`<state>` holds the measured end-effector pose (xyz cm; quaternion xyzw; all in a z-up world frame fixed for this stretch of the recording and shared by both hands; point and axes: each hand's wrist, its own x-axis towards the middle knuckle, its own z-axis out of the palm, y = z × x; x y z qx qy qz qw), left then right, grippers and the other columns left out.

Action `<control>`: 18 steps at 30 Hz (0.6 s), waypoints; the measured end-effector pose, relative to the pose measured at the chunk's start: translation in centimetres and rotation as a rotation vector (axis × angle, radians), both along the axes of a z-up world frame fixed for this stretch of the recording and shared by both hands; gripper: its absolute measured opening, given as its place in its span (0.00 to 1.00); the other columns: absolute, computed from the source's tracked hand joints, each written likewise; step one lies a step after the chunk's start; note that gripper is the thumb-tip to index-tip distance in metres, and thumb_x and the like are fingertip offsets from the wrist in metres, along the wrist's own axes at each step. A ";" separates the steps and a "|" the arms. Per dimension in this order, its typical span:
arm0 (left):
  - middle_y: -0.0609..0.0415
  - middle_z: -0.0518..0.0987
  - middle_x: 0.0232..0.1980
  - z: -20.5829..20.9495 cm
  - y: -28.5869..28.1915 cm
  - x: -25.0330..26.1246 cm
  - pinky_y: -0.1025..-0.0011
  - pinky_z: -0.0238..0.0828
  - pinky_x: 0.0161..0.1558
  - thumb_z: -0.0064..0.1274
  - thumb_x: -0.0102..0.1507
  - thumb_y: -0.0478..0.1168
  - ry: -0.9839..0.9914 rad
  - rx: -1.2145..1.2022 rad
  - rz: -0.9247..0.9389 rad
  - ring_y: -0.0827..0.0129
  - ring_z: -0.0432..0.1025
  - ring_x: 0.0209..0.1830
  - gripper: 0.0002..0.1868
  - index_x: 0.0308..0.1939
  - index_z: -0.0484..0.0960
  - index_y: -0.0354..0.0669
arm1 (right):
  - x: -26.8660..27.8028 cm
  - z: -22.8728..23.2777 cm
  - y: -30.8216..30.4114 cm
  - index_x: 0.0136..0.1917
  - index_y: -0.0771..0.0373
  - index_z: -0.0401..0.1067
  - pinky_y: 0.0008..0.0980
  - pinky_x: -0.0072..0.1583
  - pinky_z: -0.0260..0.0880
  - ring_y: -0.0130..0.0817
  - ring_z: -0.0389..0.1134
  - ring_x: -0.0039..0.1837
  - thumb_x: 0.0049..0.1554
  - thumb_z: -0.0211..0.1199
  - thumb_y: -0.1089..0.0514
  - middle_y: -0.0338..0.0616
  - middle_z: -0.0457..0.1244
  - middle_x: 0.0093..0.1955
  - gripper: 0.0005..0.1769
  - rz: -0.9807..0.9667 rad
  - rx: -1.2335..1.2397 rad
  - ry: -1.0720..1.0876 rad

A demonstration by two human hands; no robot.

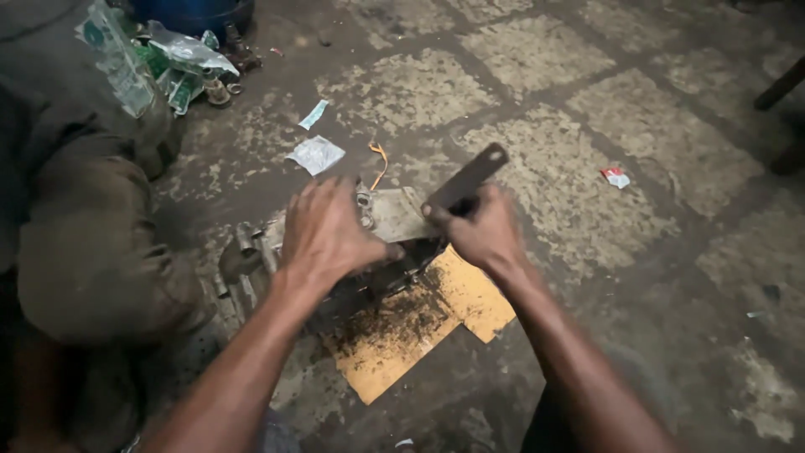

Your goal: Scraping debris and cleaning the surface of a metal engine casing using a file and a metal tool.

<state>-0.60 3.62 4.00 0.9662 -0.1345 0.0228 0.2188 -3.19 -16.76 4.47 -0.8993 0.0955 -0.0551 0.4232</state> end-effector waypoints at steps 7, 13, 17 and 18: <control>0.33 0.73 0.62 0.7 0.2 -0.5 0.41 0.54 0.69 0.80 0.32 0.59 -0.024 -0.020 -0.004 0.40 0.66 0.66 0.69 0.73 0.65 0.37 | 2.5 -2.6 -0.9 0.49 0.68 0.80 0.44 0.49 0.78 0.38 0.76 0.43 0.44 0.72 0.62 0.51 0.74 0.44 0.18 0.024 0.372 -0.130; 0.38 0.77 0.62 0.6 0.5 -1.0 0.51 0.62 0.71 0.77 0.33 0.60 0.045 -0.014 0.010 0.45 0.70 0.65 0.63 0.66 0.69 0.34 | 4.1 -4.3 0.1 0.50 0.69 0.76 0.37 0.39 0.76 0.38 0.74 0.37 0.52 0.70 0.56 0.52 0.72 0.40 0.16 -0.020 0.451 -0.062; 0.31 0.74 0.61 0.4 0.2 -0.5 0.45 0.56 0.67 0.82 0.29 0.61 -0.055 -0.009 -0.020 0.41 0.68 0.62 0.70 0.67 0.67 0.29 | 4.2 -3.8 1.6 0.47 0.68 0.77 0.37 0.39 0.72 0.40 0.72 0.35 0.53 0.71 0.55 0.53 0.70 0.37 0.14 -0.031 -0.229 -0.155; 0.34 0.75 0.57 0.7 0.1 -0.5 0.46 0.57 0.68 0.81 0.30 0.62 -0.007 0.003 0.001 0.43 0.69 0.61 0.69 0.67 0.68 0.29 | 3.8 -2.5 2.5 0.49 0.66 0.77 0.35 0.38 0.75 0.38 0.73 0.33 0.55 0.66 0.57 0.50 0.70 0.36 0.11 -0.041 -0.156 -0.073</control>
